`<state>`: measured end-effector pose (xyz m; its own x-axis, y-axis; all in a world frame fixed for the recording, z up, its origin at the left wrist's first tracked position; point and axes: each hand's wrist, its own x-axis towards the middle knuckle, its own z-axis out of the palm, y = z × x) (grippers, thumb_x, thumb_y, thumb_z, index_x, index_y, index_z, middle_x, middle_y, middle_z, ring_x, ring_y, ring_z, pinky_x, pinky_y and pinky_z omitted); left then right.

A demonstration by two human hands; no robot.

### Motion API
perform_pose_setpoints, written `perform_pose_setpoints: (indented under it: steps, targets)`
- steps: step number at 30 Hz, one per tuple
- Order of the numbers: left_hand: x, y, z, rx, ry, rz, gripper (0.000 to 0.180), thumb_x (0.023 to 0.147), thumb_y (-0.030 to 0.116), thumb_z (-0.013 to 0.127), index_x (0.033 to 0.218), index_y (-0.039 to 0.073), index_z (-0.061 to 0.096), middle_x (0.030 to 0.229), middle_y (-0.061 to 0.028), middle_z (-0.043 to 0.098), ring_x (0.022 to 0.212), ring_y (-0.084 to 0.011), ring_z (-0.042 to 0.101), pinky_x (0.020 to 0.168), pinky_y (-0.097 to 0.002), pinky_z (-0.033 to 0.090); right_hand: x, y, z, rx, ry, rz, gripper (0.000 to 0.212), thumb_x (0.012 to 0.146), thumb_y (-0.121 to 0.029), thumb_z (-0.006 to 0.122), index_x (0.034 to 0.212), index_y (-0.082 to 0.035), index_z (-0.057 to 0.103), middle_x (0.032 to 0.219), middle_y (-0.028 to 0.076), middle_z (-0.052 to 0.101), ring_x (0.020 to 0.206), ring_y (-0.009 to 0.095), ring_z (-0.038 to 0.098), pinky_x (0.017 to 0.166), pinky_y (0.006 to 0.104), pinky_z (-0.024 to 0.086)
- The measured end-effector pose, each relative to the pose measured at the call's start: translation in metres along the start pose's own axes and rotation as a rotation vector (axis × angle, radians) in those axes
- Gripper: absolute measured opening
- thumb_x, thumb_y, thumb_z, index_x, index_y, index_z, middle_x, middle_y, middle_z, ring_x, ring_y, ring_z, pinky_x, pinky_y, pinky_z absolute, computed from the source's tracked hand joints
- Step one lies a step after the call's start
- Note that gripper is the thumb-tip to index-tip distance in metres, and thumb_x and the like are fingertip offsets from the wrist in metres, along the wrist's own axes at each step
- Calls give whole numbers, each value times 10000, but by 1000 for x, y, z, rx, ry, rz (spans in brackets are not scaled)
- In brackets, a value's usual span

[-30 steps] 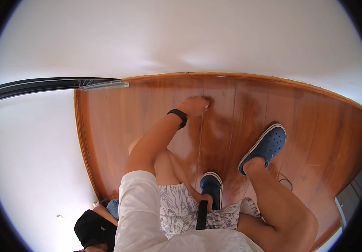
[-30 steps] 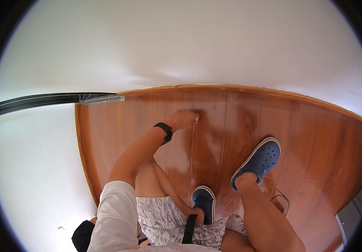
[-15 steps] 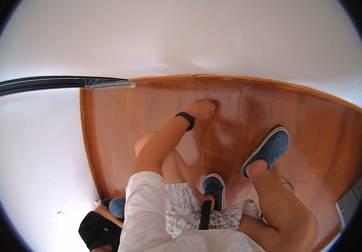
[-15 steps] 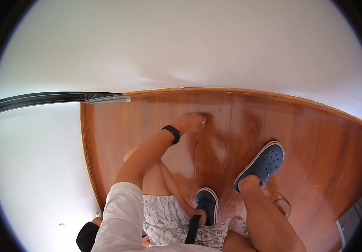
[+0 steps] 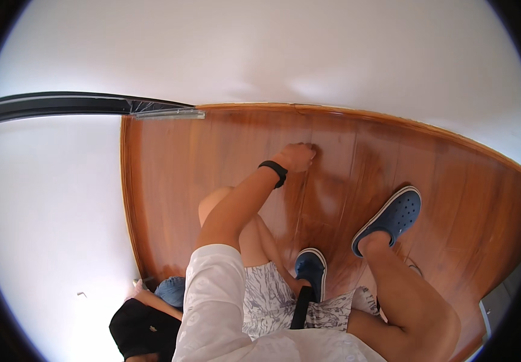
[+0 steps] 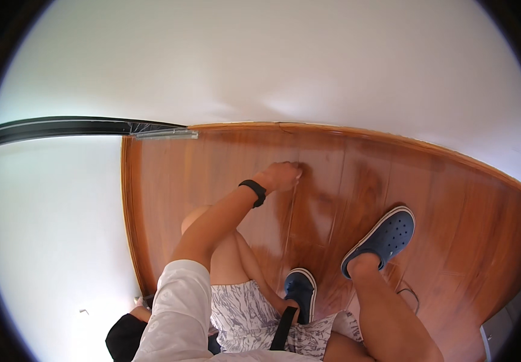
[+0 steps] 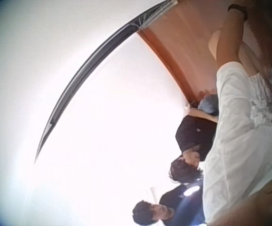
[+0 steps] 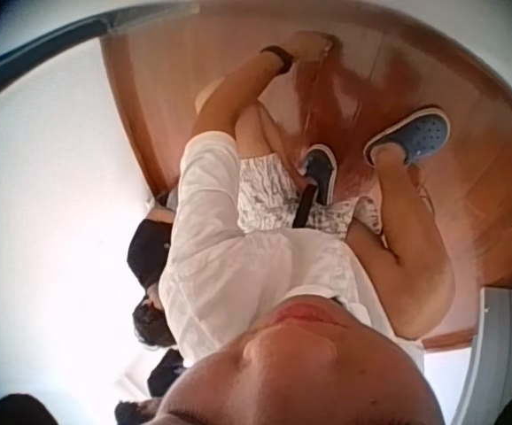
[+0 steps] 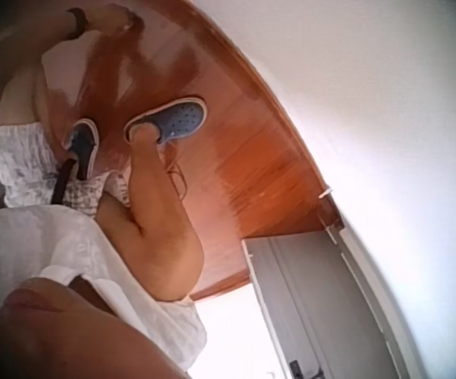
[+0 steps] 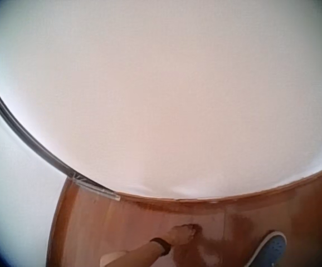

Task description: The person is seen cleaning the floor with the help of the cloth and then washing the cloth and then cleaning the chair using the cloth

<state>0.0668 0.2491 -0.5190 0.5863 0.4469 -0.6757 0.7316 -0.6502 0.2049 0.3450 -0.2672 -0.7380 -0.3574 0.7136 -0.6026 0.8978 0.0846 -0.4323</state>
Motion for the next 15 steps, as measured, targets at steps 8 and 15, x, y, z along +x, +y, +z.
perform_pose_setpoints:
  steps: [8, 15]
  targets:
    - [-12, 7, -7, -19, 11, -2, 275, 861, 196, 559, 1079, 46, 635, 1168, -159, 623, 1072, -338, 609, 893, -448, 503, -4, 18, -5, -14, 124, -14, 421, 990, -285, 349, 1284, -100, 585, 1424, 78, 468, 1309, 245, 448, 1107, 334, 310]
    - [-15, 13, -11, -31, 24, -19, 299, 859, 165, 550, 1129, 50, 607, 1155, -151, 641, 1063, -339, 618, 883, -443, 512, 1, 28, -12, -13, 239, -34, 426, 991, -287, 348, 1297, -100, 577, 1436, 78, 455, 1324, 245, 436, 1116, 332, 300]
